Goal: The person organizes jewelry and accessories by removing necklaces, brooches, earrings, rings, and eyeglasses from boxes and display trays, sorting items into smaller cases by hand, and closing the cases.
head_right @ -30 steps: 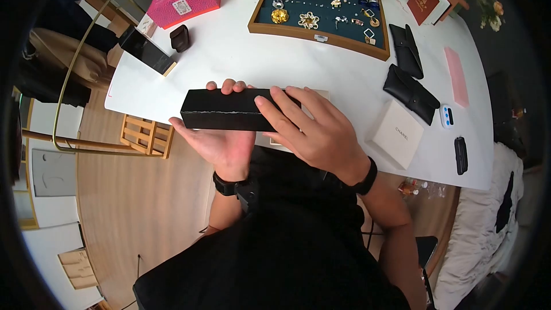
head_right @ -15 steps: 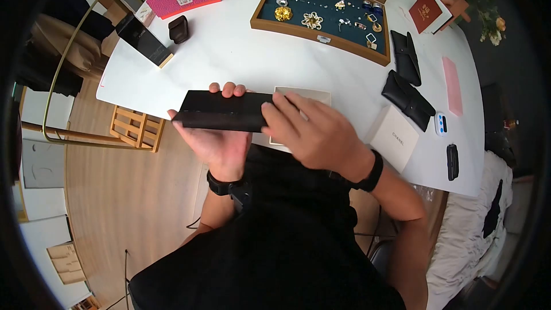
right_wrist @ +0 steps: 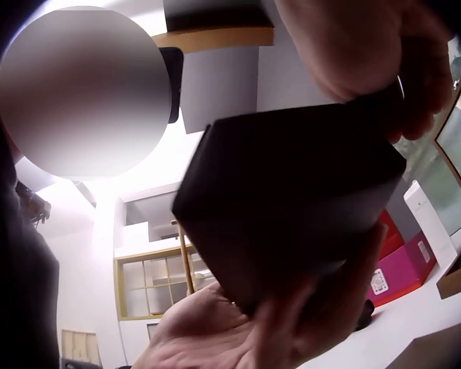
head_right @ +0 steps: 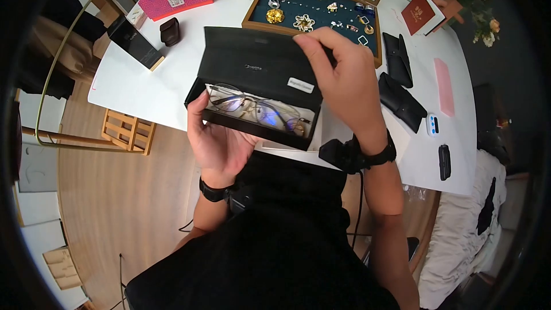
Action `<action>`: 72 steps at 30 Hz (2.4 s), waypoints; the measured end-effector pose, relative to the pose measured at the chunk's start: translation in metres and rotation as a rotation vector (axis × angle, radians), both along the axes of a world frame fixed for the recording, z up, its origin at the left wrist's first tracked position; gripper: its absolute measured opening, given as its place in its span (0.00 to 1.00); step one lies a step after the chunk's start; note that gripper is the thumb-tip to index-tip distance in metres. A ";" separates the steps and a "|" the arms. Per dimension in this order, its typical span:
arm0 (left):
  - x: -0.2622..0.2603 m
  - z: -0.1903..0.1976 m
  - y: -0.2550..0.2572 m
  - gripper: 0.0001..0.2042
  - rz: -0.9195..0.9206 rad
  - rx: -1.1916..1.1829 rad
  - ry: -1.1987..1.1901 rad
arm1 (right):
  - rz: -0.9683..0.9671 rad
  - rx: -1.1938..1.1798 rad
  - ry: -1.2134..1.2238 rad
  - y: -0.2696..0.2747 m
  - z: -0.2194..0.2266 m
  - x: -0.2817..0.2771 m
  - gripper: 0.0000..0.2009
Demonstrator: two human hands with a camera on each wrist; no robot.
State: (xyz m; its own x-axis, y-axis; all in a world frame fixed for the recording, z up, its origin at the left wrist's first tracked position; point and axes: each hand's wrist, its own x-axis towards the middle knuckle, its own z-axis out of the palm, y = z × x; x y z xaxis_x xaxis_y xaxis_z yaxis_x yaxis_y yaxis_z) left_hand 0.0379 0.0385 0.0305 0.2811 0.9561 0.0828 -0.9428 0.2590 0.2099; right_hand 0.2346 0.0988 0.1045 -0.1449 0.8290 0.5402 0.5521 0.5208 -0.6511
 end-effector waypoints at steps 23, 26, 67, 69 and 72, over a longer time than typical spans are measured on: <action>0.012 -0.013 -0.012 0.22 0.131 0.076 0.498 | 0.274 0.018 -0.311 -0.028 0.010 -0.008 0.06; 0.006 -0.019 -0.012 0.22 0.077 0.107 0.486 | 0.282 0.037 -0.332 -0.030 0.009 -0.009 0.05; -0.013 -0.025 0.004 0.28 0.238 0.020 0.326 | 0.282 -0.309 0.535 0.062 0.030 0.093 0.07; -0.019 -0.033 0.007 0.27 0.242 0.057 0.279 | 0.266 -0.338 0.529 0.064 0.029 0.097 0.07; -0.023 -0.027 0.007 0.26 0.279 0.039 0.285 | 0.225 -0.396 0.509 0.067 0.022 0.100 0.08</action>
